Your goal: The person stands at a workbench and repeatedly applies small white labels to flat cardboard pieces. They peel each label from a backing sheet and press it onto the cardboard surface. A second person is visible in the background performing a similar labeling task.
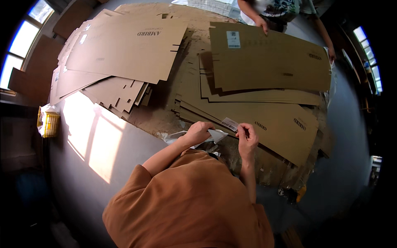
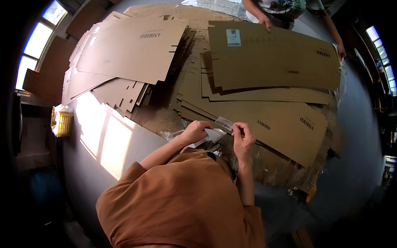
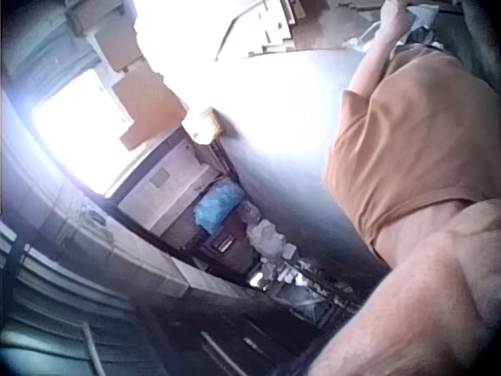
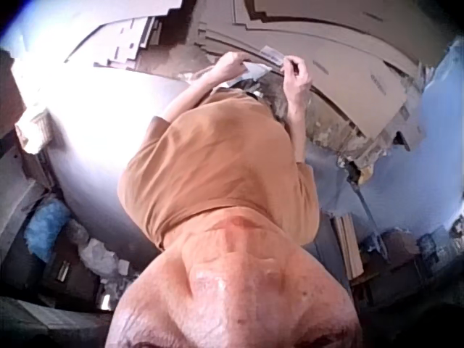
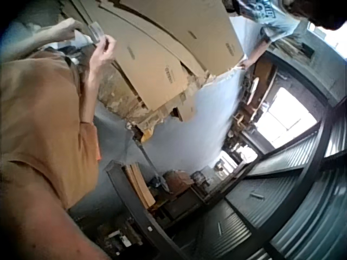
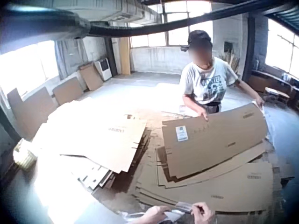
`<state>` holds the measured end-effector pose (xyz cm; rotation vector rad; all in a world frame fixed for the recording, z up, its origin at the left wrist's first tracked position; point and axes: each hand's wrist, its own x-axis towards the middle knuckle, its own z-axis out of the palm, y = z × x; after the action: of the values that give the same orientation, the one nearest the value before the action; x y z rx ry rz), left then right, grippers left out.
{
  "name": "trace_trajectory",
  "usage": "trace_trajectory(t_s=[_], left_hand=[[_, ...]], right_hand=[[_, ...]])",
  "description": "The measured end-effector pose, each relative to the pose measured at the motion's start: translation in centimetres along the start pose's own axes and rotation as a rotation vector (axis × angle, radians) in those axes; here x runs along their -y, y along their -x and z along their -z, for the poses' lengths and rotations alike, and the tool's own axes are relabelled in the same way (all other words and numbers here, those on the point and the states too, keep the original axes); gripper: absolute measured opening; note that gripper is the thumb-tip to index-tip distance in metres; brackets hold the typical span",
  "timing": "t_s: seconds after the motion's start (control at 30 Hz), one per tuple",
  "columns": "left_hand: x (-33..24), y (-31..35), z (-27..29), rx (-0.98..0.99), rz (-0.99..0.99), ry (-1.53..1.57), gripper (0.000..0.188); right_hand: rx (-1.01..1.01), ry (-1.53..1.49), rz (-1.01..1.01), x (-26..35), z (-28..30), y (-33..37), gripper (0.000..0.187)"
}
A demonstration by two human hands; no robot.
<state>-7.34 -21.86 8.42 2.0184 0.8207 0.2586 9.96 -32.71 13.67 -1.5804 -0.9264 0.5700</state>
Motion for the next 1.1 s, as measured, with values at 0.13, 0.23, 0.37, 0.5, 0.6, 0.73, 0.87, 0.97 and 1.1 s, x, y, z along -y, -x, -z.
trace_trajectory(t_s=[0.13, 0.23, 0.37, 0.5, 0.6, 0.73, 0.87, 0.97, 1.1], left_hand=[[0.6, 0.1, -0.4, -0.014, -0.043, -0.019, 0.019], [1.4, 0.1, -0.9, 0.001, -0.051, -0.043, 0.018], [0.7, 0.4, -0.4, -0.034, -0.028, 0.007, 0.017], [1.3, 0.5, -0.6, -0.045, -0.045, 0.019, 0.020], [0.6, -0.1, 0.0, 0.017, 0.141, 0.190, 0.042], [1.7, -2.7, 0.7, 0.082, 0.263, 0.382, 0.084], [5.0, -7.0, 0.0, -0.050, 0.175, 0.728, 0.089], [7.5, -9.7, 0.3, -0.069, 0.320, 0.884, 0.075], [7.3, -10.8, 0.9, -0.061, 0.341, 0.898, 0.056]], right_hand=[[0.002, 0.015, 0.006, 0.4, -0.3, 0.0, 0.005], [0.018, -0.014, -0.018, 0.4, -0.5, -0.1, 0.006], [0.035, -0.056, -0.065, 0.7, -0.4, -0.3, 0.007], [0.025, -0.161, -0.104, -0.4, -0.1, -1.6, 0.009], [-0.024, -0.311, -0.200, -1.3, 0.2, -2.8, 0.007], [-0.038, -0.747, -0.360, -5.8, 1.5, -4.7, 0.011], [-0.147, -1.067, -0.596, -12.1, 3.2, -7.4, 0.019], [-0.289, -1.051, -0.631, -14.9, 3.5, -10.4, 0.021], [-0.355, -1.032, -0.601, -16.3, 4.3, -15.1, 0.025]])
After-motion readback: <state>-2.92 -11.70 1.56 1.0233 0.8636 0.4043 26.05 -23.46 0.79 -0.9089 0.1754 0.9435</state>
